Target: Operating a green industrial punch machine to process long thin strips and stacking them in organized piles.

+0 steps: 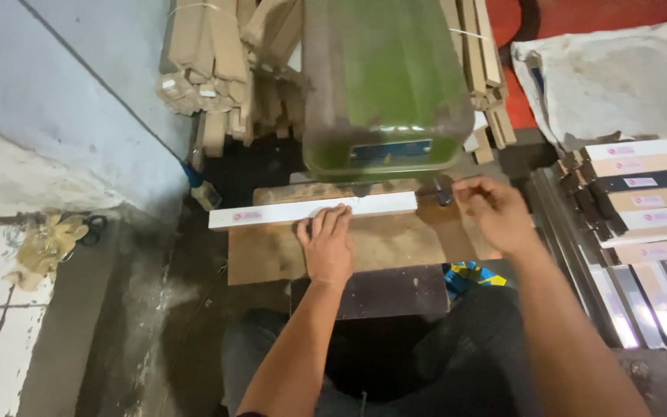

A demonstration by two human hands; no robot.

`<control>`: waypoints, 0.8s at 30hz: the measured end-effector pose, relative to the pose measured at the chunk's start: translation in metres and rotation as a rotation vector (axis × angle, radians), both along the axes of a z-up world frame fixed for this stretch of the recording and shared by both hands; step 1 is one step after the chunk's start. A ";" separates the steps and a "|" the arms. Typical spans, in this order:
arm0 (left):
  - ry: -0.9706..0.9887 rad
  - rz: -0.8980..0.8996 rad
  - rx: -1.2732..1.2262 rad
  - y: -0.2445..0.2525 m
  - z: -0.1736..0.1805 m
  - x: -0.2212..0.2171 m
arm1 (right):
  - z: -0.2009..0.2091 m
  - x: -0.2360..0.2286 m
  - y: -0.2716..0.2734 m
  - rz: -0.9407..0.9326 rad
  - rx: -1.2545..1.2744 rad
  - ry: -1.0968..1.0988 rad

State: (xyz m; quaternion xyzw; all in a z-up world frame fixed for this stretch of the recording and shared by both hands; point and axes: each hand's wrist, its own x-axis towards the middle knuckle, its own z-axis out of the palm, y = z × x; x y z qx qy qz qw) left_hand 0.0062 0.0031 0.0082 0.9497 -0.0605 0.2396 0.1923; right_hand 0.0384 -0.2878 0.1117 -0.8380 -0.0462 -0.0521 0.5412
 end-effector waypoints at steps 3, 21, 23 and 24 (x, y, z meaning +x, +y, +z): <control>0.051 -0.030 -0.082 0.006 0.005 0.001 | -0.038 0.010 0.000 -0.124 -0.219 0.104; 0.186 0.761 -0.728 0.224 -0.010 -0.004 | -0.088 -0.005 0.111 -0.207 -0.309 0.159; 0.099 0.740 -0.735 0.233 -0.008 -0.007 | -0.085 -0.006 0.124 -0.197 -0.334 0.129; 0.103 0.758 -0.712 0.235 -0.002 -0.012 | -0.081 -0.007 0.131 -0.170 -0.264 0.176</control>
